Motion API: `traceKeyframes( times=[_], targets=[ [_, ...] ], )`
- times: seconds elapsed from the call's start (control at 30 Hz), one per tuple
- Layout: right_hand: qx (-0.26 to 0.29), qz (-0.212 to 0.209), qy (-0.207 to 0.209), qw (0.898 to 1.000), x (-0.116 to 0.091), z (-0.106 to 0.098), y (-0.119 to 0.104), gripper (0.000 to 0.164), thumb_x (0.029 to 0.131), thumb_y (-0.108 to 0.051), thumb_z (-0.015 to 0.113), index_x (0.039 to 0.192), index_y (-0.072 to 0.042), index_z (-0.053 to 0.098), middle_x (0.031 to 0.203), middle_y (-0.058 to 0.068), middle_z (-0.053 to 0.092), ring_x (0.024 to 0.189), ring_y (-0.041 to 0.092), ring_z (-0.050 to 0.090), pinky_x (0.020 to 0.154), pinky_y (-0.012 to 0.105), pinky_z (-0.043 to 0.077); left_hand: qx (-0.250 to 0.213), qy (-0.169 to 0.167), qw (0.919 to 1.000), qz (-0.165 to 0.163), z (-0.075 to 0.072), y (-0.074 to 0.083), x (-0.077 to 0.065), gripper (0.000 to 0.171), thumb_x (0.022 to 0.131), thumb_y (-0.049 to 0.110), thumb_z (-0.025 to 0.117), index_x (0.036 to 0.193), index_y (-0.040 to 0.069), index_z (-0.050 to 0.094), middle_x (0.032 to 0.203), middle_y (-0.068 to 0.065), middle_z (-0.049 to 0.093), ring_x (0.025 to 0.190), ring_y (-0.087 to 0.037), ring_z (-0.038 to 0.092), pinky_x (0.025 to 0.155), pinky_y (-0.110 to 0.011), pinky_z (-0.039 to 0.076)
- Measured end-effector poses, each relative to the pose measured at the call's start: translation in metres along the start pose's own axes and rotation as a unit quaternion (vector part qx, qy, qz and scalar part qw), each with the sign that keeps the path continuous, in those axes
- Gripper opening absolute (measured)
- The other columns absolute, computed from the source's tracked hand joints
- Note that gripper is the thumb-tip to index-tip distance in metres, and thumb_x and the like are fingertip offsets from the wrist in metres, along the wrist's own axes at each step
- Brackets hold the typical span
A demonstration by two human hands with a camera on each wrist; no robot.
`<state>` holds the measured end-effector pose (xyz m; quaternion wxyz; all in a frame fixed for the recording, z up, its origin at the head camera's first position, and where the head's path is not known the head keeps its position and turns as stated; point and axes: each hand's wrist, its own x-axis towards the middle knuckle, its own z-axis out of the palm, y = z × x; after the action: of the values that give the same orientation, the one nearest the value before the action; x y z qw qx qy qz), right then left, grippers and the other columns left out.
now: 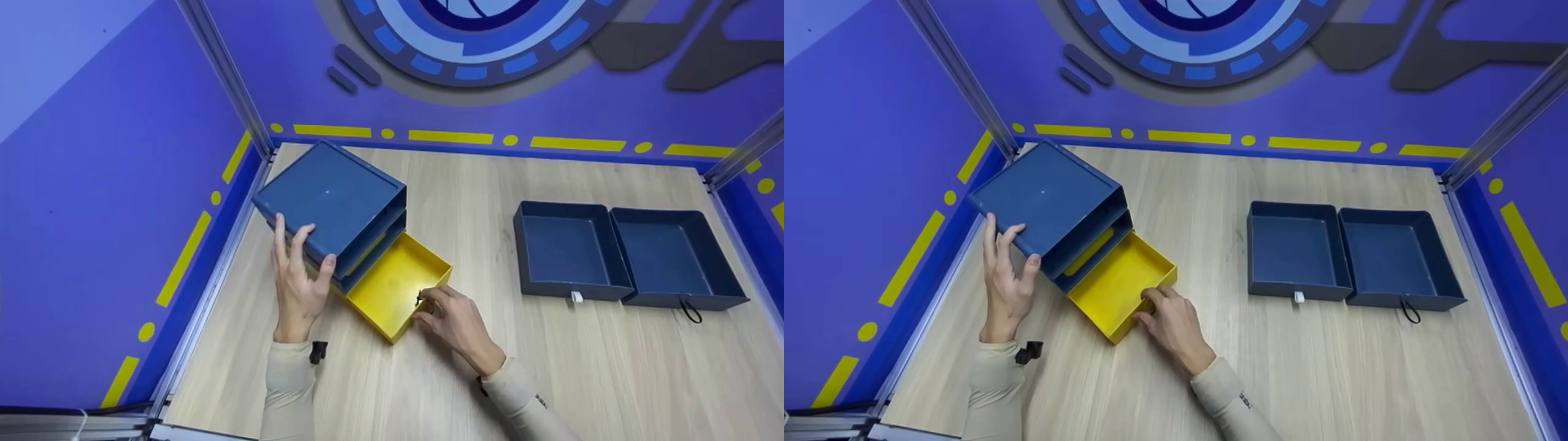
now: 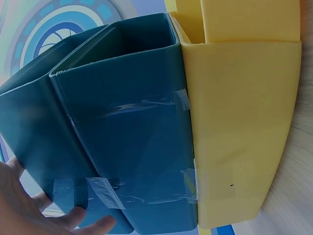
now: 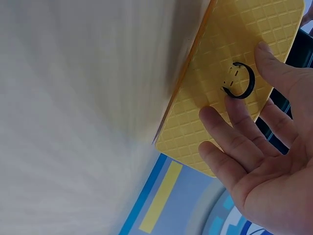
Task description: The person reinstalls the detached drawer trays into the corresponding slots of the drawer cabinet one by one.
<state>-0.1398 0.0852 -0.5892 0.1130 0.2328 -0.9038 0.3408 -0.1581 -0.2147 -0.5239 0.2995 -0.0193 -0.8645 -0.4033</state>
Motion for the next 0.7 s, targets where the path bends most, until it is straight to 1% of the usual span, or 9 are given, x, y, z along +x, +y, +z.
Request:
traceKeyframes(
  times=[0.17,0.43,0.57,0.7],
  targets=[
    [-0.005,0.002,0.0,1.0,0.003,0.002,0.0,0.041,0.079,-0.024,0.095,0.114,-0.01,0.078,0.102,0.002,0.077,0.087,0.018,0.074,0.078,0.039,0.063,-0.004,0.004,1.0,0.004,0.0,0.0,0.0,0.058,0.098,0.051,0.065,0.149,0.025,0.058,0.18,-0.011,0.016,0.162,-0.041,0.025,0.123,-0.074,0.023],
    [-0.003,-0.001,0.002,1.0,0.01,0.005,0.0,0.04,0.08,-0.022,0.095,0.114,-0.009,0.078,0.103,0.003,0.077,0.087,0.018,0.074,0.078,0.039,0.063,0.002,-0.001,1.0,-0.003,-0.001,0.001,0.001,0.059,0.097,0.052,0.066,0.15,0.027,0.057,0.18,-0.009,0.015,0.162,-0.041,0.024,0.123,-0.074,0.024],
    [-0.004,-0.002,0.005,1.0,0.012,0.008,-0.001,0.039,0.08,-0.02,0.095,0.113,-0.009,0.078,0.103,0.005,0.077,0.088,0.02,0.074,0.079,0.04,0.063,0.004,-0.003,1.0,-0.003,-0.002,0.002,0.0,0.06,0.097,0.053,0.066,0.15,0.026,0.058,0.18,-0.009,0.016,0.162,-0.041,0.024,0.123,-0.074,0.023],
    [-0.005,0.001,0.001,1.0,0.015,0.011,-0.001,0.039,0.08,-0.022,0.094,0.113,-0.008,0.078,0.102,0.004,0.077,0.086,0.019,0.074,0.078,0.039,0.062,0.003,-0.005,1.0,-0.004,-0.003,0.002,0.0,0.06,0.097,0.052,0.067,0.15,0.026,0.057,0.18,-0.009,0.015,0.162,-0.041,0.024,0.123,-0.074,0.025]
  ],
)
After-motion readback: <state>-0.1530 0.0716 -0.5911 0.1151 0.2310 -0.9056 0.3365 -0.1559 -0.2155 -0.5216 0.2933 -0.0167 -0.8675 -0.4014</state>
